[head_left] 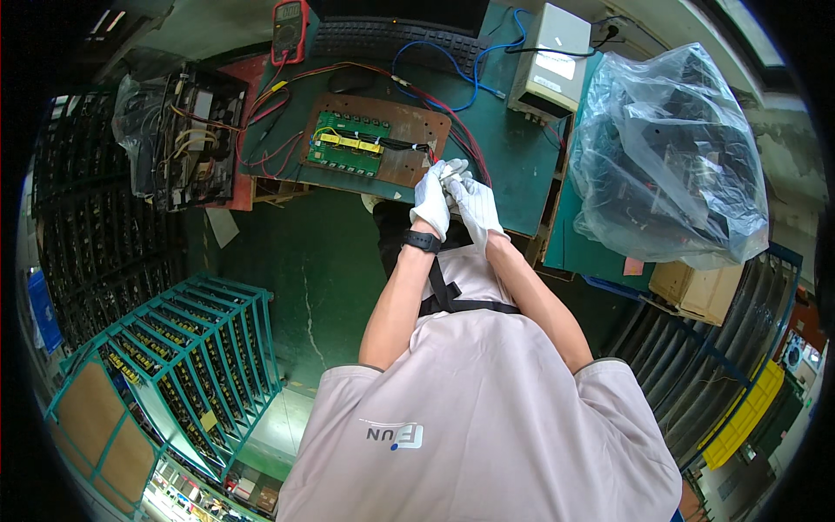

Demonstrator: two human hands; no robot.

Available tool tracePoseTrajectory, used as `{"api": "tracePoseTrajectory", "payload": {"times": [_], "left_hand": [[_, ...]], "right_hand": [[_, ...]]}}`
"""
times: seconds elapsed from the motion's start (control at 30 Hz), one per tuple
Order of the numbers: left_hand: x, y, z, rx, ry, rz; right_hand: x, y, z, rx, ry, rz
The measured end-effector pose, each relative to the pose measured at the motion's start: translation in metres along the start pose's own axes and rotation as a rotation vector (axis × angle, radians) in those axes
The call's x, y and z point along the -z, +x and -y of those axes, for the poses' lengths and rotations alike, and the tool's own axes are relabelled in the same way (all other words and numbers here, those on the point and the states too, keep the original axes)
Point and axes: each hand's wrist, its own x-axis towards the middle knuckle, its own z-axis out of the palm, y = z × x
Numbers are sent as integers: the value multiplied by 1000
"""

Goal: The person assembles a printed circuit board component by connecting wiring to it by hand, then tests the component with a multimeter before placing it onto a carrier rack.

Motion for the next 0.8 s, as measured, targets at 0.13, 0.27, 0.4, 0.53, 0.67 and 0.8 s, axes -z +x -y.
{"api": "tracePoseTrajectory", "payload": {"times": [0.13,0.27,0.4,0.53,0.67,0.8], "left_hand": [[0,-5,5,6,-3,-38],[4,5,9,-20,-45,-19],[9,13,12,-54,-43,5],[8,15,16,-42,-30,-7],[12,17,17,-32,-2,-12],[5,12,12,61,52,9]], "right_hand": [[-1,-3,0,31,22,11],[-5,1,-3,-6,-46,19],[-4,4,-7,40,-125,33],[1,14,-19,124,-173,48],[9,27,-26,59,-173,169],[11,19,-9,-200,89,157]]}}
